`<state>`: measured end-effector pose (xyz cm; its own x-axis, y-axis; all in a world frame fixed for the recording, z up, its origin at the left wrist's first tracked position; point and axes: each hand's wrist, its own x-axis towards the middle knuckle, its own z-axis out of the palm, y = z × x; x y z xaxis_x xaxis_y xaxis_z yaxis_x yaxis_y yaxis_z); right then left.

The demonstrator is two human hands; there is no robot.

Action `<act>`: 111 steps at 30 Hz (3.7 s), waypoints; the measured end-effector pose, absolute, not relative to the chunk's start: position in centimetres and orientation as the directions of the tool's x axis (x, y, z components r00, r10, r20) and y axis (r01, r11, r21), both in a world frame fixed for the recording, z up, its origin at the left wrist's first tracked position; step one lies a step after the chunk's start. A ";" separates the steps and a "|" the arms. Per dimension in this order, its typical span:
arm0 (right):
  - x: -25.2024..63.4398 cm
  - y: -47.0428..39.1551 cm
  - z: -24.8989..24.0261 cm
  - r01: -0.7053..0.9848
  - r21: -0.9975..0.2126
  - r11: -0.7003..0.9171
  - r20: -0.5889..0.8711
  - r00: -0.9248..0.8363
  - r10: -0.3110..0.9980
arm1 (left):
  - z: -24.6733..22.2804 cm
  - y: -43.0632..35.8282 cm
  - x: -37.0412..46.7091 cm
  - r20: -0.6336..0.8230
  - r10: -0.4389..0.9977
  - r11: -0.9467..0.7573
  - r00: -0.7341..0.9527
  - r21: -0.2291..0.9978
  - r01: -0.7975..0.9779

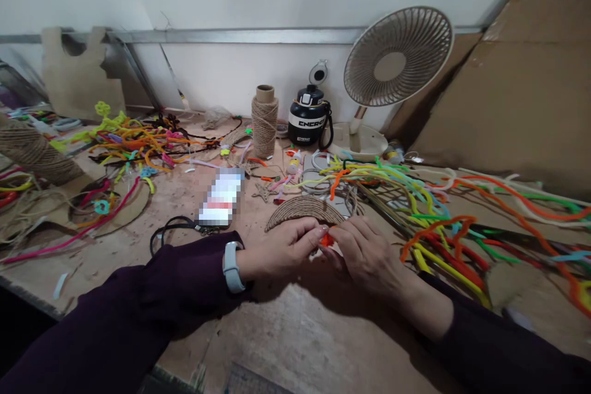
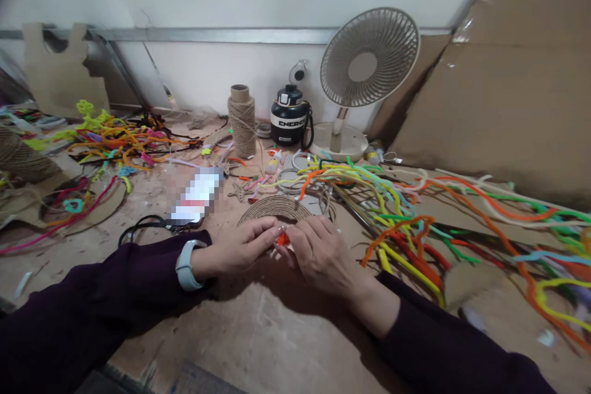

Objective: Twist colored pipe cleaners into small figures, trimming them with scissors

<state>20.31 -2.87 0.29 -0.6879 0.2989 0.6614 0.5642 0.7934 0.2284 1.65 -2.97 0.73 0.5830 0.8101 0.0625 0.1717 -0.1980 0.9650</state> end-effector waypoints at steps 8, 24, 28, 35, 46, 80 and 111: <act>20.3 -2.8 0.1 0.524 0.013 0.851 0.688 -0.622 0.373 | 0.5 -1.8 0.9 0.178 0.737 -0.384 0.652 0.904 0.189; 19.5 -4.2 -0.1 0.514 -0.695 0.502 0.399 -0.306 0.865 | -0.2 -1.8 1.1 0.111 0.778 -0.228 0.618 0.967 0.113; 19.4 -4.2 -0.3 0.512 -0.618 0.596 0.468 -0.370 0.803 | -0.2 -2.2 1.8 0.026 0.813 -0.036 0.581 0.999 0.007; 19.7 -3.5 -0.9 0.409 -0.448 0.795 0.642 -0.472 0.604 | -0.2 -2.5 2.0 -0.067 0.784 0.181 0.617 0.976 -0.124; 20.4 -3.2 -0.1 0.354 -0.896 0.269 0.109 -0.412 0.905 | 0.8 -1.3 0.5 0.174 0.709 -0.448 0.683 0.860 0.245; 20.1 -3.0 -0.7 0.096 -0.987 -0.131 -0.158 -0.379 0.912 | -0.5 -1.4 0.5 0.295 0.627 -0.671 0.721 0.674 0.308; 20.8 -2.6 -0.5 0.535 -0.291 0.793 0.703 -0.442 0.557 | -0.7 -1.4 1.3 -0.054 0.693 0.290 0.719 0.934 -0.208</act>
